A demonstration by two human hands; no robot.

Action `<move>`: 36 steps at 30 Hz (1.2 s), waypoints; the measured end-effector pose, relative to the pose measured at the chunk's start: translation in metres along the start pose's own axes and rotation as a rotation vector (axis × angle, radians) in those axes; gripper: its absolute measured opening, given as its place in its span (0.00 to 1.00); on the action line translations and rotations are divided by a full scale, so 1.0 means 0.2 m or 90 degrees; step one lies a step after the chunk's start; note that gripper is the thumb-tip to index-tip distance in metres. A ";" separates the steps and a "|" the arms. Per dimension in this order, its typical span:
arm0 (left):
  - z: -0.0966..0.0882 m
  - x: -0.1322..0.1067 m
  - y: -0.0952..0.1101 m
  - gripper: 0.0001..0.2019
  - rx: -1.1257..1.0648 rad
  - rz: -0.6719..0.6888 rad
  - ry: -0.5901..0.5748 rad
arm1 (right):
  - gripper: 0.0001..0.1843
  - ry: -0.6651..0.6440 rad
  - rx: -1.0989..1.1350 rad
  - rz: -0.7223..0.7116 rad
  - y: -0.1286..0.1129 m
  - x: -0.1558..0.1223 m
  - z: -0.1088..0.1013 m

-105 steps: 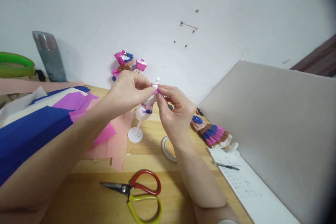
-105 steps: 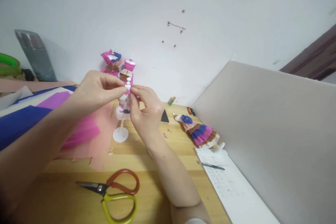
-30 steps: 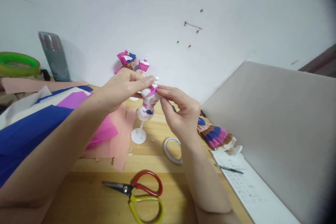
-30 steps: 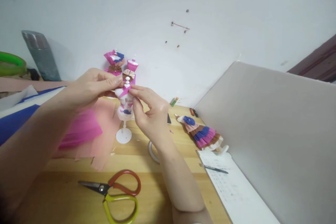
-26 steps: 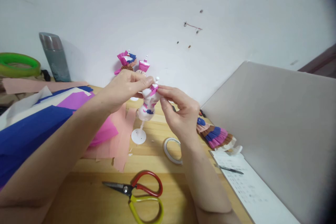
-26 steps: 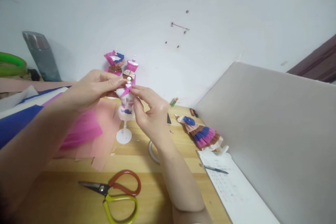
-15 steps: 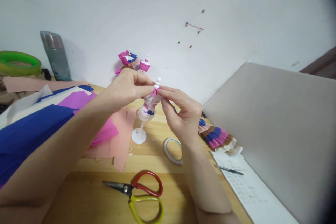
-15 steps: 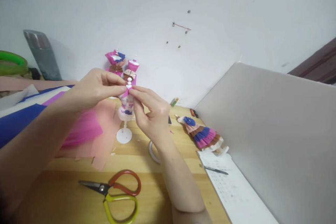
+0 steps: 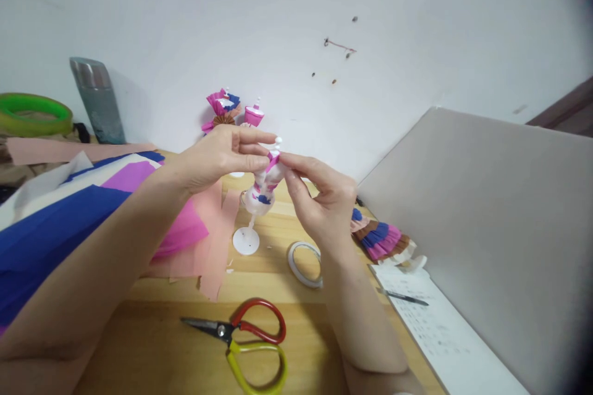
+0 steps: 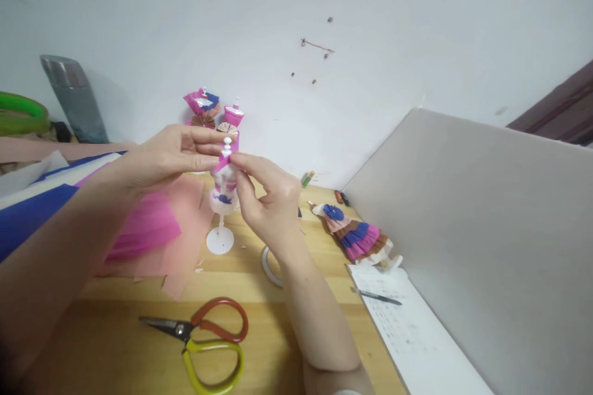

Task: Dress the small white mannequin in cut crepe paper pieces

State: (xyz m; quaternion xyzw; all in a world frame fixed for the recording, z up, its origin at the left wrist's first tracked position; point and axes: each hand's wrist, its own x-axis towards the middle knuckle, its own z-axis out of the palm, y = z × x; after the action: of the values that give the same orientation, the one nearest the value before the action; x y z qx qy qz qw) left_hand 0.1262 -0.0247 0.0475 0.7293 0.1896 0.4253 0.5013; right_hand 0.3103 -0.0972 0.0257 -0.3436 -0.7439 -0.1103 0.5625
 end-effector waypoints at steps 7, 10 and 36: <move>0.01 0.04 -0.08 0.17 -0.051 -0.040 -0.120 | 0.13 -0.001 -0.024 -0.004 0.04 -0.01 0.03; 0.05 0.05 -0.12 0.15 -0.115 -0.051 -0.118 | 0.13 0.011 -0.023 0.020 0.05 -0.01 0.02; -0.04 -0.01 0.04 0.08 0.081 0.047 0.135 | 0.17 -0.986 -0.118 0.055 -0.28 -0.43 -0.04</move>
State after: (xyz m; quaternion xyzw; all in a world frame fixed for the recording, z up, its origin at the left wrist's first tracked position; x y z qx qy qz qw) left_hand 0.1166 -0.0246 0.0556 0.7170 0.2410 0.5051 0.4156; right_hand 0.2930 -0.1760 -0.0382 -0.3971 -0.8982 0.1211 -0.1447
